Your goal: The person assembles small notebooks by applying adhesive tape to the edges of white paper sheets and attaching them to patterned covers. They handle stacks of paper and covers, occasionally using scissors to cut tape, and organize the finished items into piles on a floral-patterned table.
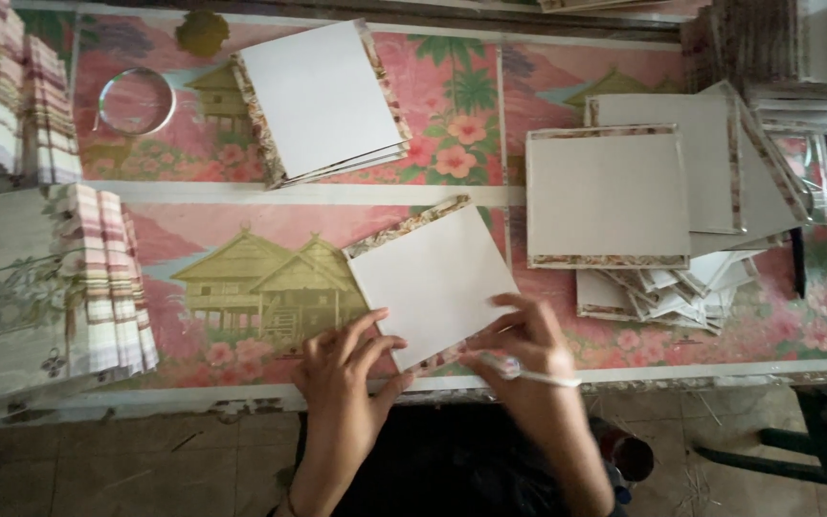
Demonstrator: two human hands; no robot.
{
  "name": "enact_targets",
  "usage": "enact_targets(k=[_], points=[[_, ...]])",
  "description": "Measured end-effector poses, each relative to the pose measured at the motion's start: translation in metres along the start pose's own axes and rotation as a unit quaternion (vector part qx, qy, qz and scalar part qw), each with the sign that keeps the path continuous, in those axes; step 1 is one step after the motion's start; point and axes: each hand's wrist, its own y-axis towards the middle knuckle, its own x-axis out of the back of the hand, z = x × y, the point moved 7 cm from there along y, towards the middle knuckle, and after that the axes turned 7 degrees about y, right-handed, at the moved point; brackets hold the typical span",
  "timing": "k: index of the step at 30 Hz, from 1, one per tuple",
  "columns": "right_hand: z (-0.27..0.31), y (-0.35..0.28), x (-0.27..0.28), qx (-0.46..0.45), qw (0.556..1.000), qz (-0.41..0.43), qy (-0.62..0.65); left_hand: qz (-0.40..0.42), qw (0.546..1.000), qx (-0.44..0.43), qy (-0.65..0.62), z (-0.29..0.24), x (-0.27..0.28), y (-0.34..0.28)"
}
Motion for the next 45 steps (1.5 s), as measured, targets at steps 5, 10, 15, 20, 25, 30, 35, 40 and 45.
enact_targets(k=[5,10,15,20,25,30,35,40,45], points=[[-0.031,0.005,0.055,-0.025,0.993,-0.080,-0.086,0.004,1.000,0.013,0.022,0.005,-0.006,0.002],[-0.050,0.003,0.065,-0.014,0.989,-0.128,-0.077,-0.009,0.999,0.007,0.031,0.003,-0.005,0.001],[-0.061,0.001,0.061,-0.015,0.985,-0.151,-0.082,0.000,0.999,0.008,0.044,0.007,-0.011,0.001],[-0.074,0.000,0.052,-0.058,0.981,-0.101,-0.157,-0.045,0.996,-0.022,0.068,0.010,-0.012,0.001],[-0.041,-0.004,0.028,-0.042,0.981,-0.061,-0.181,-0.102,0.991,-0.031,0.082,0.035,0.004,0.016],[0.000,-0.021,-0.028,0.046,0.994,-0.005,-0.097,-0.184,0.978,-0.007,0.100,0.052,0.031,0.030],[0.032,-0.025,-0.070,0.092,0.992,0.061,-0.053,-0.209,0.971,-0.095,0.070,0.024,0.013,0.025],[0.040,-0.020,-0.084,0.092,0.995,0.036,-0.027,-0.155,0.984,-0.062,0.054,0.001,0.007,0.007],[0.028,-0.043,-0.073,0.107,0.993,0.014,-0.036,-0.148,0.987,-0.067,0.014,0.003,0.014,0.005]])
